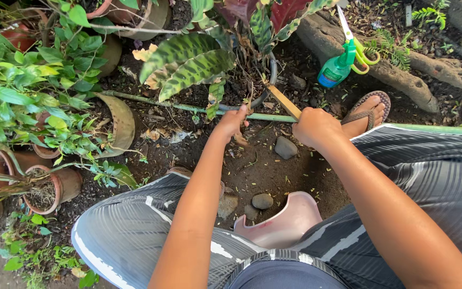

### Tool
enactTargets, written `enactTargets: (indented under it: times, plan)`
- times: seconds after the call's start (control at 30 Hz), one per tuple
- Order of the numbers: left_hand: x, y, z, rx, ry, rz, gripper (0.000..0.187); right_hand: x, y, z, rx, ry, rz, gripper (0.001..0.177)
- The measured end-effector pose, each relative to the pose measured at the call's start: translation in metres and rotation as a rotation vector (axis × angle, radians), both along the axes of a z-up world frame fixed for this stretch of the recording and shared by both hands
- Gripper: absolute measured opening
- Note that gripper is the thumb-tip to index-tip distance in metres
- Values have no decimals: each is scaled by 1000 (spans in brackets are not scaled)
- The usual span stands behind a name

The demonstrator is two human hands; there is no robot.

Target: The person sits on a small stool in a garden and uses a small hand hoe to loosen the soil around a potted plant. They then use a pair of scissors to trim a leaf on the plant.

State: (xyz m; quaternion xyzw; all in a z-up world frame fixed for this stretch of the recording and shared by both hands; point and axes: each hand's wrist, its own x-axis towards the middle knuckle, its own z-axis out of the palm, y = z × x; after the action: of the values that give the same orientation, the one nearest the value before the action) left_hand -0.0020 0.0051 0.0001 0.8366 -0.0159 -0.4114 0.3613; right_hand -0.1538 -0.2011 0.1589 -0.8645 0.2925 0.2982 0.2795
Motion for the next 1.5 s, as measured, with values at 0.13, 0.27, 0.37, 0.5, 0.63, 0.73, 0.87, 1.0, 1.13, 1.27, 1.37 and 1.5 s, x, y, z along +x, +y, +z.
enactTargets:
  times: [0.13, 0.27, 0.37, 0.5, 0.63, 0.73, 0.87, 1.0, 1.13, 1.27, 1.37, 1.5]
  plan:
    - [-18, 13, 16, -19, -180, -52, 47, -2, -1, -2, -2, 5, 19, 36]
    - [-26, 1, 46, 158, -187, 3, 41, 1, 2, -2, -16, -36, 14, 41]
    - [-32, -4, 54, 140, -119, 52, 38, 2, 6, 0, -35, -98, -10, 43]
    - [-41, 7, 56, 83, -132, 57, 31, 4, 4, 3, -40, -127, 4, 37]
    - [-46, 28, 70, 8, -148, 120, 27, 5, 2, 2, -41, -153, 27, 36]
    - [-49, 25, 79, 150, -283, 60, 29, 5, 4, 0, -64, -195, 39, 34]
    - [-51, 22, 83, 288, -199, 9, 47, 2, 6, -1, -77, -212, 73, 32]
    - [-50, 30, 87, 520, -506, -161, 83, -2, 6, -2, -87, -246, 95, 27]
    - [-43, 4, 102, 645, -1074, -246, 65, -6, 7, -2, -128, -331, 136, 24]
    - [-32, -49, 101, 339, -601, -108, 25, -7, 5, 0, -115, -340, 135, 21]
    - [-12, -71, 72, 403, -886, -208, 10, -5, 3, 4, -108, -322, 117, 21]
    - [10, -89, 41, 571, -910, -274, 22, 0, -1, 3, -93, -322, 99, 21]
